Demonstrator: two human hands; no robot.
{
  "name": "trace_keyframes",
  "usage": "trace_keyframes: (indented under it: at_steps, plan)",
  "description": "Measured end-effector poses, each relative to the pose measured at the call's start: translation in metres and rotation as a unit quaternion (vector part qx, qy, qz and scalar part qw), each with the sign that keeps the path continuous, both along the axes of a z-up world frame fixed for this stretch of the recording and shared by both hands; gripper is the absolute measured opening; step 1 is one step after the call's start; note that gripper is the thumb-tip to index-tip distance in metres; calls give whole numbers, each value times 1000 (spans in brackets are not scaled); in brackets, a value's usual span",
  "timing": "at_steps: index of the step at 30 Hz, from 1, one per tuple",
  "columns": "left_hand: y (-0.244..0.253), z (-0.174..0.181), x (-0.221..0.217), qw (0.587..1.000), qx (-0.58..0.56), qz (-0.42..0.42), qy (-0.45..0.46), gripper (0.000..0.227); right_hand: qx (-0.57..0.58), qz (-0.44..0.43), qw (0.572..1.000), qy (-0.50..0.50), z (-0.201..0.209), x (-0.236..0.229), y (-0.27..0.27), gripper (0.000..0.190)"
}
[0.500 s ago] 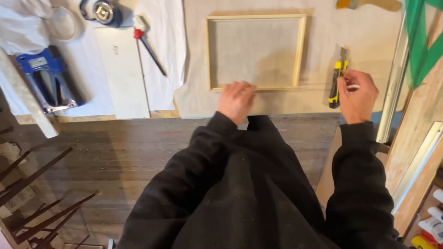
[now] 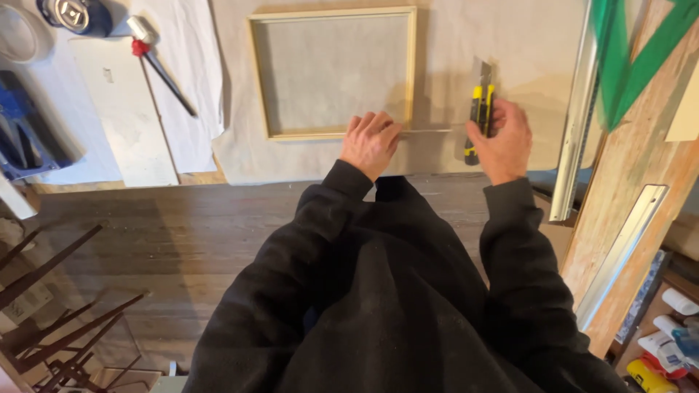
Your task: The person is using a utility knife to trim and score a thin wooden strip for a picture frame assembly.
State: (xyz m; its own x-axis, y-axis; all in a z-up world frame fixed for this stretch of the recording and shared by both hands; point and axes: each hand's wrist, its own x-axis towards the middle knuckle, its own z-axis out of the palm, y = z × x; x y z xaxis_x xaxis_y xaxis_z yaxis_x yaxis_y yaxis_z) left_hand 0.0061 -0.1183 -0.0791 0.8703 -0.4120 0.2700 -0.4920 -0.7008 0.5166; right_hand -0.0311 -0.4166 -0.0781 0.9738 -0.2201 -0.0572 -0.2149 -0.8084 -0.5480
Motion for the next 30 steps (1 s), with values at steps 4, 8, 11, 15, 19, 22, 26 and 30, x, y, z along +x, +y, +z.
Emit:
trace_keyframes:
  at_steps: [4,8,11,15,19,22,26,30]
  plan:
    - [-6,7,-1,1000,11,5,18,14,19,-17,999,26,-4,-12,-14,56]
    - [-6,2,-2,999,20,2,30,16,289,-74,952,62,42,-26,-23,52]
    - [-6,-4,-4,999,21,-5,37,13,350,-94,930,64,86,-35,-19,62]
    - [-4,-8,0,999,31,-14,33,8,355,-81,931,33,121,-37,3,63]
    - [-3,-10,6,999,34,-24,20,11,378,-67,923,18,127,-40,22,37]
    - [-4,-12,2,998,39,-30,28,13,516,-161,839,70,123,-51,23,19]
    - [-2,-5,2,997,50,-21,46,6,618,-104,776,66,121,-64,20,66]
    - [-5,6,-1,992,90,-29,79,17,559,-44,827,28,134,-62,39,73]
